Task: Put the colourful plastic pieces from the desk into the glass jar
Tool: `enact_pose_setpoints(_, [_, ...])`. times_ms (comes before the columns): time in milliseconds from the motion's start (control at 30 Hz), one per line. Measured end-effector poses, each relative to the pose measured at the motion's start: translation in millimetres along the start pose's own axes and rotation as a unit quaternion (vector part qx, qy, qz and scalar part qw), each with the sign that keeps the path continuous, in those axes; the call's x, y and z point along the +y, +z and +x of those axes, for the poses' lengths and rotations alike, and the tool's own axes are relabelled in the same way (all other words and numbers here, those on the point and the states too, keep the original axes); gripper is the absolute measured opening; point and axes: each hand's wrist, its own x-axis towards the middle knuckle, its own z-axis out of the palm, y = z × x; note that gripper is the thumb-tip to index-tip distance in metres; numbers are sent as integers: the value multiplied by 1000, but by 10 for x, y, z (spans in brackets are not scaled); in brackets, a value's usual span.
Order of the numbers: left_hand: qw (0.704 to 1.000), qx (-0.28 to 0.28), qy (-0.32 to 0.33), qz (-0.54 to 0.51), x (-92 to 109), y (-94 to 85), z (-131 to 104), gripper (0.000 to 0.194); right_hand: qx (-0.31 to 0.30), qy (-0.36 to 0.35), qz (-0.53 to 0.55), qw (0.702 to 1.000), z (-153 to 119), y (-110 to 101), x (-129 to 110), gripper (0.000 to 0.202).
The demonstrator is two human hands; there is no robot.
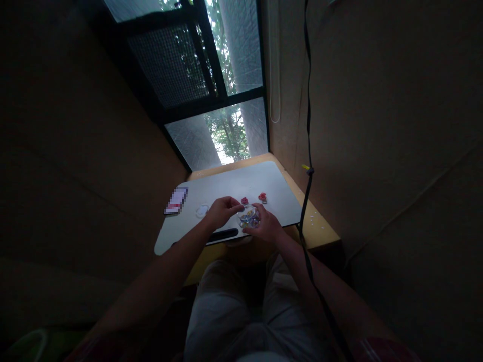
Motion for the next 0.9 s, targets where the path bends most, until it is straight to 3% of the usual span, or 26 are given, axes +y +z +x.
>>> enact_pose_setpoints(267, [1000, -5, 20, -15, -5, 51, -5, 37, 13, -10, -5, 1000, -4, 22, 19, 86])
enact_pose_setpoints(433, [992, 33, -29, -121, -32, -54, -73, 31, 6, -4, -10, 1000, -7, 14, 4, 85])
enact_pose_setpoints(600, [973, 56, -75, -210, -221, -152, -179, 46, 7, -7, -11, 1000, -11, 4, -9, 86])
enact_pose_setpoints(767, [918, 102, -128, -361, -367, -189, -304, 51, -2, 1, -4, 1000, -15, 7, 2, 87])
enact_pose_setpoints(900, [883, 124, -121, -436, -374, -165, -412, 46, -7, 1, 4, 1000, -16, -2, -10, 86])
